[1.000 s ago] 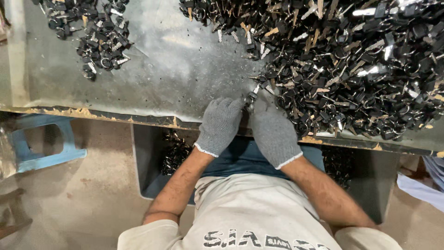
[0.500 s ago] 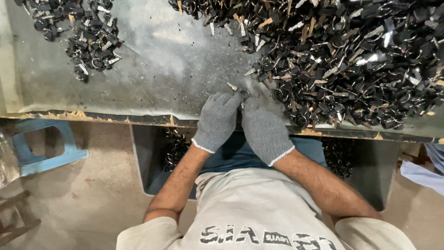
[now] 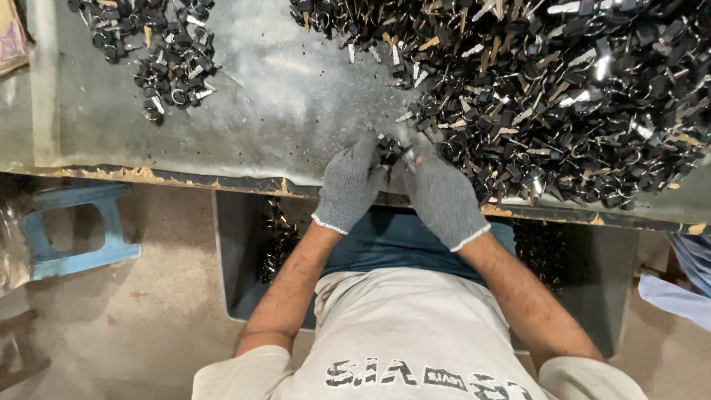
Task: The person, wearing gray gloves, picks small black metal parts one at a time from a large pile on a metal work table and places them into a bin below the table, gradually moving the parts from the table surface into the container.
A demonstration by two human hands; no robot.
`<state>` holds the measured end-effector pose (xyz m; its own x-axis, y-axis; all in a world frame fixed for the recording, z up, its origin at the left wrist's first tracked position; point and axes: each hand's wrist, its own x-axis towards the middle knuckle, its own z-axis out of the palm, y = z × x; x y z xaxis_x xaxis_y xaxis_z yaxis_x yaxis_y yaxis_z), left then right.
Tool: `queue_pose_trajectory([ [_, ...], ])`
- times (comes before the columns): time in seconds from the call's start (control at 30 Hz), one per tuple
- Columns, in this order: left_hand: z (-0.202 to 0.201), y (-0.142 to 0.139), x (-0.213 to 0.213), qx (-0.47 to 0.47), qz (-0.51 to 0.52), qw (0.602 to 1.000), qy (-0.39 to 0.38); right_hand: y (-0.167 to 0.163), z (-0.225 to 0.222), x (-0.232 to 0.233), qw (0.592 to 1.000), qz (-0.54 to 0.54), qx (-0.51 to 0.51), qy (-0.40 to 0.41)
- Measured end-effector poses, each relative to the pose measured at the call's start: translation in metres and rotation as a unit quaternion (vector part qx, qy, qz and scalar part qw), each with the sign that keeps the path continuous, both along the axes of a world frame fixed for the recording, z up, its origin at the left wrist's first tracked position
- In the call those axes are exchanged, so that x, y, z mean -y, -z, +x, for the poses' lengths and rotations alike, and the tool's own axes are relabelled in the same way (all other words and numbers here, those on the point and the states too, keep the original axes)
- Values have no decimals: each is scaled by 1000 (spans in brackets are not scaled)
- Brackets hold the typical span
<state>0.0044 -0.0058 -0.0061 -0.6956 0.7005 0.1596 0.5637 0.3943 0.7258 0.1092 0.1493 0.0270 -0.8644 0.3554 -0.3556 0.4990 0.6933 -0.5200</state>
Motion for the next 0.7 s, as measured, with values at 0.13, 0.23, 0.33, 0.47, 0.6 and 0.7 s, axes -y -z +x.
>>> queue_pose_trajectory([
  [0.13,-3,0,-1,-120,36,991,43,10,8,11,984,143,-62,-86],
  [0.23,-9,6,-6,-115,18,991,60,17,-3,18,951,250,-157,-96],
  [0.33,-13,9,-7,-121,-4,990,70,15,-22,11,944,277,-76,-164],
  [0.47,-14,4,-3,-109,16,993,37,0,-32,-16,981,-10,74,-181],
  [0.6,-10,-5,-2,-124,-1,992,15,-5,-22,-9,964,5,-247,-98],
  [0.7,-6,-8,-4,-178,-77,981,4,-2,-12,2,978,155,-50,-134],
])
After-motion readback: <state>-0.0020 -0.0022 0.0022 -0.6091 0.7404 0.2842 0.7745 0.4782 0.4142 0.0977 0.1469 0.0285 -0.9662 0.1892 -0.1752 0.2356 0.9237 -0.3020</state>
